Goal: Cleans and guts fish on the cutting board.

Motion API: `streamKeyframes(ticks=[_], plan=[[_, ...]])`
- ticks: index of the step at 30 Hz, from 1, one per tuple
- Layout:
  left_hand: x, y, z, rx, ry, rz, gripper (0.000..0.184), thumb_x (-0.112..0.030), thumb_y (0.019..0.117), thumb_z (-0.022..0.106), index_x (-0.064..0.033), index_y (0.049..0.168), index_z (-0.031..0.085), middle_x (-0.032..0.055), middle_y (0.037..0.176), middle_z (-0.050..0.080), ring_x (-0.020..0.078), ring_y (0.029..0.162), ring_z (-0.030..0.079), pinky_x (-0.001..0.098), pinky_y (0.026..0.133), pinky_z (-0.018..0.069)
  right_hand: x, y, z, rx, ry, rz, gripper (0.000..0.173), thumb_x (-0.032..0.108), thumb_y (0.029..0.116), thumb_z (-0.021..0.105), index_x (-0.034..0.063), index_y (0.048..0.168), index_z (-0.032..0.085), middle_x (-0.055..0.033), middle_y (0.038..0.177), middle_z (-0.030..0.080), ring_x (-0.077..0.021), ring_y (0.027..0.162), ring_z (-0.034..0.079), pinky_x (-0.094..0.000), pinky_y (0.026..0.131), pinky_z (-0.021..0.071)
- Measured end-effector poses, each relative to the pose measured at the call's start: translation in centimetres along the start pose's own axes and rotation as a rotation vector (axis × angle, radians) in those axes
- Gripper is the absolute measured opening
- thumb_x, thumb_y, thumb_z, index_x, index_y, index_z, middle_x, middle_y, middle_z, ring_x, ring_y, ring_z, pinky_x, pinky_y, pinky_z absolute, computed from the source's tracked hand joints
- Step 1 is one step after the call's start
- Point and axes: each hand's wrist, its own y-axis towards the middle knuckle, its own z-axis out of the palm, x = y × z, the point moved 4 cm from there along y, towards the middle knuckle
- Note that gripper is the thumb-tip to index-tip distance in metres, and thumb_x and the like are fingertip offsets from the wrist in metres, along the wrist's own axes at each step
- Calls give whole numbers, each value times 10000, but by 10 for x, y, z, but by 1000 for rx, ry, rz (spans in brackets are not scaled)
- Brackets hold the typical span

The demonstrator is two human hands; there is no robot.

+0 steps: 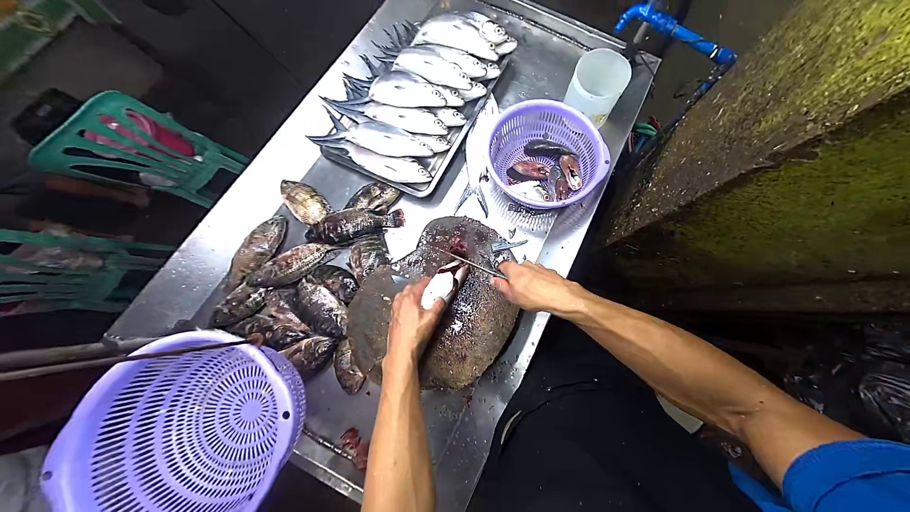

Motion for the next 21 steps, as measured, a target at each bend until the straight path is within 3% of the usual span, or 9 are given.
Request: streamKeyframes(ticks=[6,16,21], plan=[[8,9,-6,32,-61,-34,479,-303,922,703,-104,1354,655,181,1304,666,349,1255,611,577,1097,441,-2,-34,-22,-88,-304,-28,458,497,1073,418,119,1200,644,-176,1027,707,-389,1014,689,-598,805,528],[15,17,-10,74,-73,-62,481,-285,936,709,-115,1380,639,180,1302,671,334,1255,617,567,1101,437,35,-33,-48,-150,-609,-130,342,403,1060,493,112,1080,669,-138,901,691,-356,874,693,-538,682,520],[12,16,-10,78,-69,-43,483,-285,926,715,-120,1375,643,172,1301,672,325,1248,621,568,1097,441,44,-27,-53,-73,-665,-116,325,348,1063,505,70,1038,671,-160,943,687,-367,915,685,-542,710,517]])
